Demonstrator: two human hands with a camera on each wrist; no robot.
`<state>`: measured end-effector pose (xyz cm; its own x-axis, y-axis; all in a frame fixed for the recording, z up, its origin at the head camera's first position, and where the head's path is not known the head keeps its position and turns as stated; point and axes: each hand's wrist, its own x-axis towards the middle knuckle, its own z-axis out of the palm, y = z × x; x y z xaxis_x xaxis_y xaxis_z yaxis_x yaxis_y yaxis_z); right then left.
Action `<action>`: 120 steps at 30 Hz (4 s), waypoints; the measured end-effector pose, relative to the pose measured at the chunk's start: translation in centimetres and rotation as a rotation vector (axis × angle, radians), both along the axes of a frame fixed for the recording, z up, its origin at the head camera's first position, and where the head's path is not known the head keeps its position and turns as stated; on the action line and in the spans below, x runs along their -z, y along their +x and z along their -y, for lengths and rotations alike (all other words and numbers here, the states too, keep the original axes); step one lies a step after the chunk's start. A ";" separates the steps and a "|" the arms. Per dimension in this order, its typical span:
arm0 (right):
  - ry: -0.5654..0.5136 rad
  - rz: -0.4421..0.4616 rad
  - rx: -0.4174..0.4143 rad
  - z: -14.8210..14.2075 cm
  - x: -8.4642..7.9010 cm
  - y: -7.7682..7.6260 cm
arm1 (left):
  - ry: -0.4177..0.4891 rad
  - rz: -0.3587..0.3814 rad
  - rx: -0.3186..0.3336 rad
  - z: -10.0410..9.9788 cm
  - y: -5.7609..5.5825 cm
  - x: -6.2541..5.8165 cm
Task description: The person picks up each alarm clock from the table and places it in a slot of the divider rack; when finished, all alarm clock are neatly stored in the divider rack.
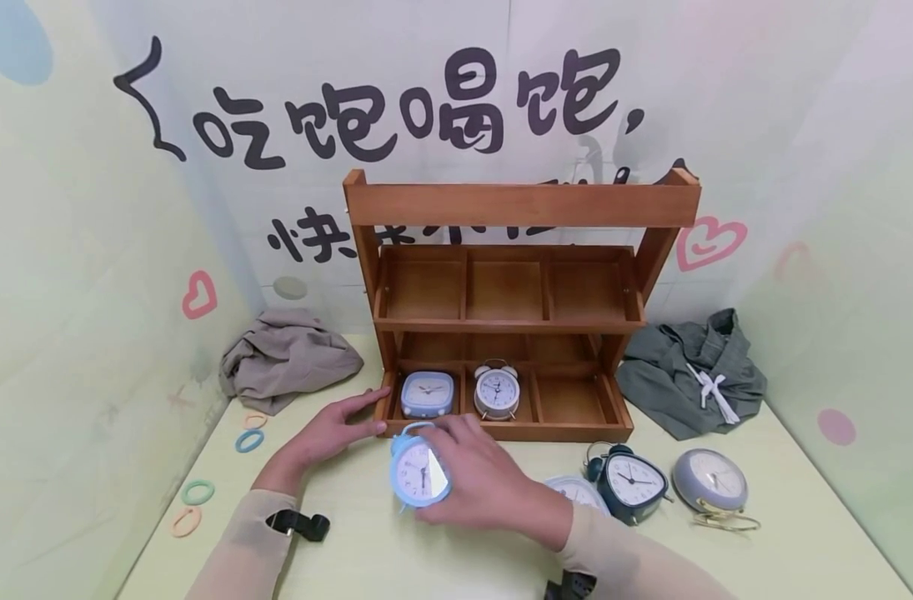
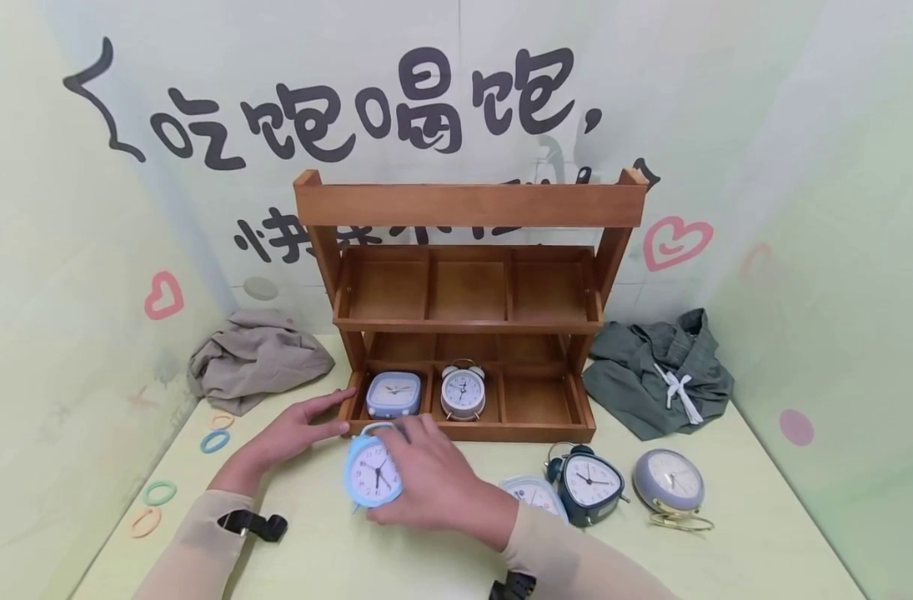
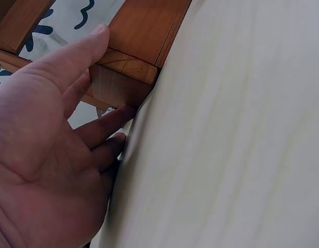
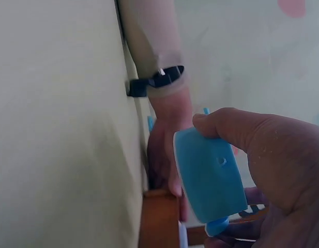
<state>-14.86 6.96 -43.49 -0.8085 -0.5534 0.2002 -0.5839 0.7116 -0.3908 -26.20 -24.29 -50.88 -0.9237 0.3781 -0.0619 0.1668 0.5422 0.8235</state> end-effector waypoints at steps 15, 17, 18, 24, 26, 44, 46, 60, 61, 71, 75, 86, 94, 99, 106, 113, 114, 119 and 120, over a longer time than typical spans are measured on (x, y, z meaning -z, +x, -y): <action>-0.007 0.037 0.180 -8.8 -2.1 -2.8 | -0.002 -0.003 -0.013 0.6 0.1 -0.1; -0.007 0.030 0.190 -10.1 -2.2 -3.2 | 0.000 -0.002 -0.013 0.4 0.1 -0.1; -0.004 0.027 0.194 -10.8 -2.2 -3.4 | -0.001 -0.001 -0.012 0.3 0.1 -0.1; 0.049 0.026 0.244 -14.8 -2.1 -5.1 | -0.003 -0.003 0.000 -0.1 0.0 -0.2; 0.066 0.034 0.261 -16.0 -2.0 -5.8 | -0.006 -0.006 -0.004 -0.1 0.0 -0.2; 0.129 0.053 0.265 -20.9 -0.5 -10.1 | 0.016 0.019 -0.002 -0.1 -0.1 0.0; 0.143 0.057 0.261 -20.9 -0.4 -10.2 | 0.010 0.019 -0.003 -0.2 -0.1 0.0; 0.169 0.065 0.251 -20.7 0.4 -10.7 | -0.003 0.023 -0.012 0.0 0.2 -0.1; 0.170 0.066 0.253 -20.7 0.4 -10.7 | -0.002 0.023 -0.012 0.0 0.2 -0.1; 0.195 0.103 0.252 -20.8 0.7 -10.9 | 0.000 0.026 -0.014 -0.1 -0.1 -0.1; 0.201 0.115 0.251 -20.8 0.5 -10.8 | 0.007 0.038 -0.018 -0.1 -0.1 -0.1; 0.208 0.143 0.220 -21.0 0.3 -10.9 | -0.002 0.046 -0.021 0.0 -0.1 -0.1; 0.200 0.164 0.208 -20.9 -0.3 -11.0 | -0.003 0.042 -0.021 0.1 -0.1 0.1; 0.201 0.189 0.206 -20.9 -0.4 -11.0 | 0.011 0.044 -0.018 0.1 -0.2 0.3; 0.169 0.203 0.202 -21.3 -1.1 -10.0 | 0.025 0.051 -0.017 0.2 -0.2 0.3; 0.074 0.135 0.218 -20.7 -2.4 -6.6 | 0.016 0.037 -0.011 0.2 -0.2 0.2; 0.052 0.121 0.211 -20.5 -2.5 -6.0 | 0.015 0.038 -0.011 0.2 -0.1 0.2; -0.022 0.066 0.171 -20.0 -2.8 -3.6 | 0.001 0.030 -0.010 0.2 -0.2 0.0; -0.037 0.063 0.159 -20.0 -2.7 -3.2 | -0.005 0.022 -0.007 0.2 -0.2 0.0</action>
